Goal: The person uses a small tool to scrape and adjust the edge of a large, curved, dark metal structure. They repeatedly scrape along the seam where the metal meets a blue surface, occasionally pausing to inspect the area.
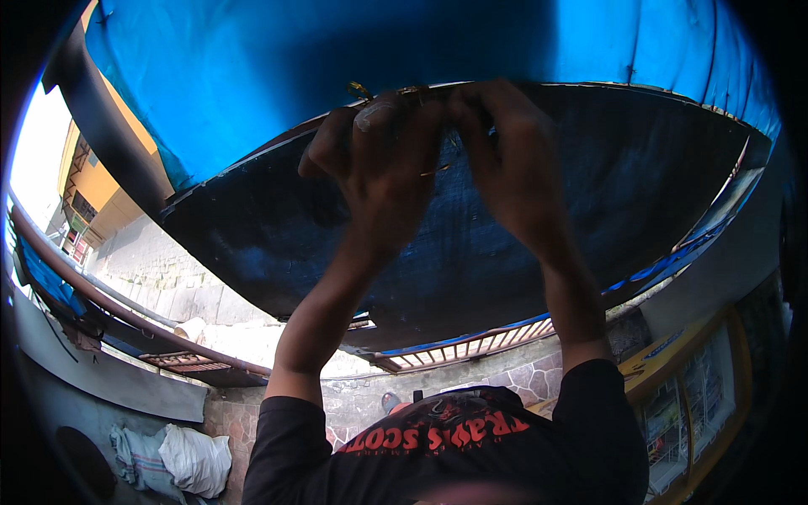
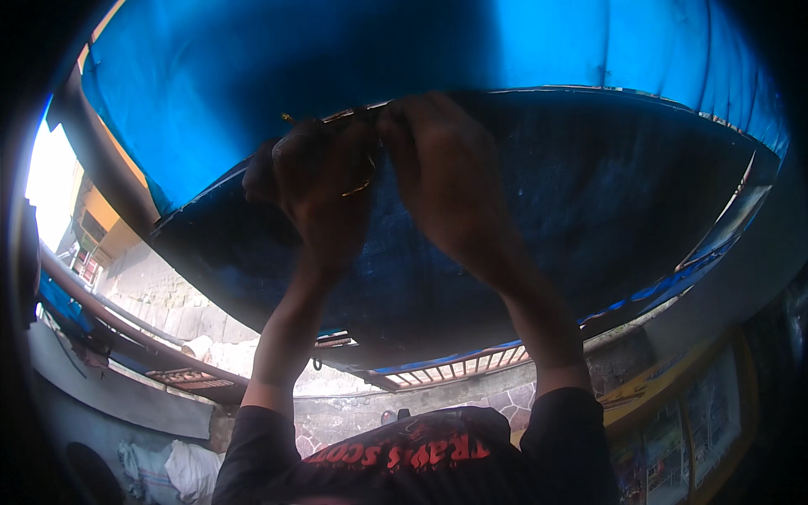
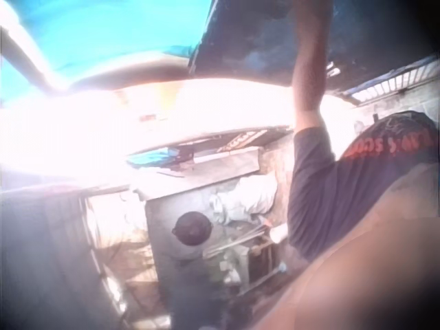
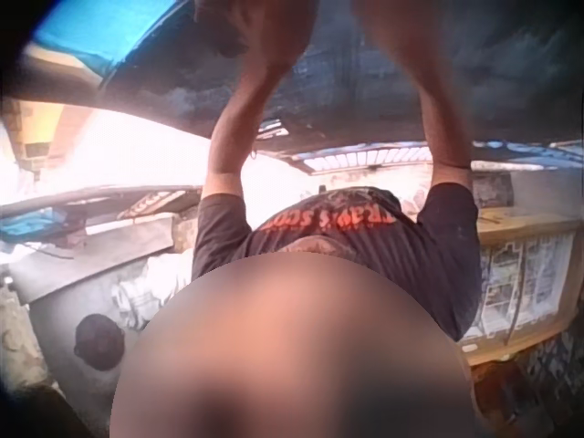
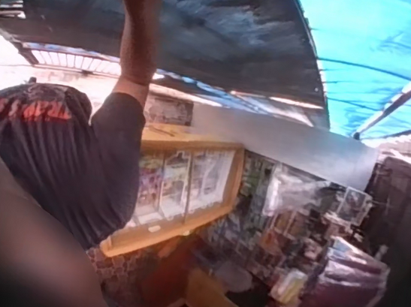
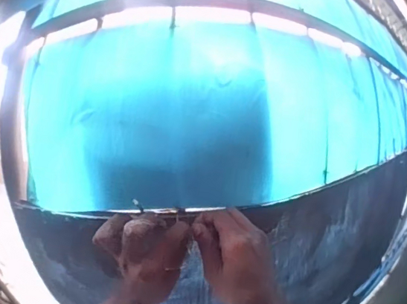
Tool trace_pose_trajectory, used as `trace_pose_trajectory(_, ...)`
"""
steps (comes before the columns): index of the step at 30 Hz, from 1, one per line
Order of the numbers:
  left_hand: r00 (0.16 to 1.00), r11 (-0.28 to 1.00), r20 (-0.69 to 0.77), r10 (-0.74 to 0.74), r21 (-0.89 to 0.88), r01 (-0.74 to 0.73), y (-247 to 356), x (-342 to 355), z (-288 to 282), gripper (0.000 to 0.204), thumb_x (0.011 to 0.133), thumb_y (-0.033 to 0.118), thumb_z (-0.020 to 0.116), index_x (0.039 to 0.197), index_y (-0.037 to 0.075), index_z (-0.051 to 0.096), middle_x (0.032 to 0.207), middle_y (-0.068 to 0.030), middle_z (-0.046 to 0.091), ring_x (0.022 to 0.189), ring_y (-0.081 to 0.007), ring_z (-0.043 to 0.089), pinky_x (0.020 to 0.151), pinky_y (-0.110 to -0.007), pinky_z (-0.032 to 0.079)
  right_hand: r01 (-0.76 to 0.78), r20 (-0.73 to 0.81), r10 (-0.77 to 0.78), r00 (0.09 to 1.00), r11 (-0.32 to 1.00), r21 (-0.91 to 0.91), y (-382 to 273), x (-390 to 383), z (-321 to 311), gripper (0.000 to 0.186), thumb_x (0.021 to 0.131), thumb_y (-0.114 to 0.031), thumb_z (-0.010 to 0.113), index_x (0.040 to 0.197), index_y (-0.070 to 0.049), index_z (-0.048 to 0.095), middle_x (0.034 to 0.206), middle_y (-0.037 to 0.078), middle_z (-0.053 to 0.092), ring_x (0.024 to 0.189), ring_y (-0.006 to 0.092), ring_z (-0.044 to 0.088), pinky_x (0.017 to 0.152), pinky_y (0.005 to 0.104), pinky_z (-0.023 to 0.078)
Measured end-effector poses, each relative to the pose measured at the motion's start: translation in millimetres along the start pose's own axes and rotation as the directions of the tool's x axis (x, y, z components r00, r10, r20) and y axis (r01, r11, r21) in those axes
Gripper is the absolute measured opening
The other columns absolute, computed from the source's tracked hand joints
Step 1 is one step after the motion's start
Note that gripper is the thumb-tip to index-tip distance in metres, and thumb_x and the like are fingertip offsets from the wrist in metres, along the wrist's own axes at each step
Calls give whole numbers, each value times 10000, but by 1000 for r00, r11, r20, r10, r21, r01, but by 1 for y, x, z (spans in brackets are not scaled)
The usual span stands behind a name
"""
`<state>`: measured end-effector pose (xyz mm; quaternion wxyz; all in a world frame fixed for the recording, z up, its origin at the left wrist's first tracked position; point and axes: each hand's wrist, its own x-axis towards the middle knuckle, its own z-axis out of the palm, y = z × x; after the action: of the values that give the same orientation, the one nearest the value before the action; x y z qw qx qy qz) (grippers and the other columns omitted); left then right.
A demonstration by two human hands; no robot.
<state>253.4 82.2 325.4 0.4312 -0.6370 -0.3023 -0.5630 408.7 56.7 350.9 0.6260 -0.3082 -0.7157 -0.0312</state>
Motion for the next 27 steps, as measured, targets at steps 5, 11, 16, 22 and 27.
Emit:
trace_pose_trajectory(5, 997, 999, -50, -51, 8, 51, 16, 3, -5, 318, 719, 84, 879, 1004, 195, 794, 1188, -45, 641, 1136, -220, 533, 997, -416, 323, 27, 133, -9, 991, 991, -132, -12, 16, -13, 162, 999, -125, 616, 1024, 11, 700, 961, 226, 686, 913, 399, 693, 787, 458, 535)
trace_pose_trajectory(11, 999, 994, -3, -41, -106, 41, 7, -9, -34, 360, 713, 179, 884, 1045, 299, 817, 1202, 8, 588, 1197, -246, 415, 940, -391, 278, 99, 175, -70, 982, 981, -165, -22, 19, -29, 155, 960, -126, 719, 1043, 2, 740, 1010, 167, 727, 864, 263, 740, 724, 359, 553)
trace_pose_trajectory(16, 975, 979, 217, 47, -204, -2, -17, 33, -47, 347, 691, 175, 908, 1016, 258, 822, 1253, -51, 565, 1216, -286, 416, 984, -419, 312, 23, 19, -23, 1000, 1000, -18, 14, -5, -25, 200, 874, -114, 822, 1056, -43, 782, 1034, 80, 745, 861, 154, 732, 681, 275, 561)
trace_pose_trajectory(22, 957, 976, 205, 206, -118, -185, -26, 49, -31, 335, 671, 202, 924, 988, 243, 822, 1252, -36, 576, 1229, -295, 428, 1003, -441, 336, 225, -109, -230, 967, 973, -53, 18, -1, -2, 184, 860, -121, 815, 1029, -54, 782, 1019, 108, 755, 876, 264, 751, 745, 356, 598)
trace_pose_trajectory(27, 991, 995, 99, 85, -52, -80, -19, 21, -25, 319, 663, 234, 927, 963, 265, 822, 1209, -13, 592, 1197, -273, 448, 997, -443, 316, 177, -64, -179, 982, 984, -34, 13, 1, 0, 138, 876, -94, 780, 1002, -46, 750, 970, 128, 715, 855, 302, 737, 723, 385, 590)
